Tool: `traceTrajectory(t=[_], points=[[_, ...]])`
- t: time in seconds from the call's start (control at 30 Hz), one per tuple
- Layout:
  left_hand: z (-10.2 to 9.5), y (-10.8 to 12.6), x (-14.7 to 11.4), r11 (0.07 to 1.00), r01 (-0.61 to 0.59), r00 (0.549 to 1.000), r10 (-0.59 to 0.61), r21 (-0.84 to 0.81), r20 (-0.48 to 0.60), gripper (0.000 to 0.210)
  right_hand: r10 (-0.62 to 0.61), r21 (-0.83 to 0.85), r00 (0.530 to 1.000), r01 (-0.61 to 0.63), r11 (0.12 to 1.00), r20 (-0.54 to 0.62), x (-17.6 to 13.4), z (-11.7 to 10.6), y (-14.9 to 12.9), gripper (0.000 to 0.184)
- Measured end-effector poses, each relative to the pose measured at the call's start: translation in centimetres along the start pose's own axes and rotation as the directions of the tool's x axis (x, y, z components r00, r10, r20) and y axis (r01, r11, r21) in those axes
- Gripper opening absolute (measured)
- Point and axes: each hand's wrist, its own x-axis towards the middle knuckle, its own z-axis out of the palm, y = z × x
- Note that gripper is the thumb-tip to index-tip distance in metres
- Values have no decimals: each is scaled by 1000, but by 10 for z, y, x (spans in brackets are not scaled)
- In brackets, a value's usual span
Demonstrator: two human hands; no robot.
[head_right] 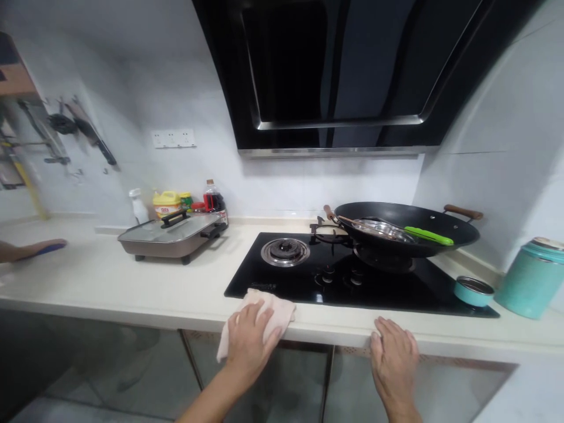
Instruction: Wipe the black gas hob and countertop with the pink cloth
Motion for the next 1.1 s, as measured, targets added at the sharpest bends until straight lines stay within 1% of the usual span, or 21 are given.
traceTrajectory(t=[0.07,0.13,0.27,0.37,0.47,0.57,0.67,0.8,0.9,0.97,1.1], points=[[0,14,14,1000,-25,997,25,-1,68,28,-2,8,1000,2,1000,14,0,-3,0,34],[-3,24,30,999,-48,989,47,-1,138,27,-3,14,1000,3,1000,25,1,-5,0,35],[-6,31,62,996,-78,959,86,-38,271,30,2,15,999,-3,1000,38,1,-5,-1,37],[2,33,88,993,-95,923,117,-75,368,31,13,19,1000,-13,1000,2,1,-3,-4,40],[20,38,117,995,-80,903,100,-64,419,36,-7,15,999,7,1000,-44,2,0,-5,42],[44,44,150,999,-35,897,42,-24,440,40,-36,2,997,36,999,-66,3,0,-4,40],[68,54,185,1000,-3,889,12,-20,457,43,-85,-5,993,85,996,-76,2,2,0,36],[98,70,226,999,5,874,15,-38,485,46,-155,-66,980,147,987,-128,-2,14,9,32],[120,83,253,998,0,865,30,-60,501,49,-175,-115,965,154,981,-198,-6,26,14,30],[134,93,270,998,10,860,24,-65,510,54,-177,-122,959,152,981,-223,-8,30,15,30],[156,115,296,997,21,848,23,-76,529,63,-165,-126,948,135,983,-273,-3,28,9,30]])
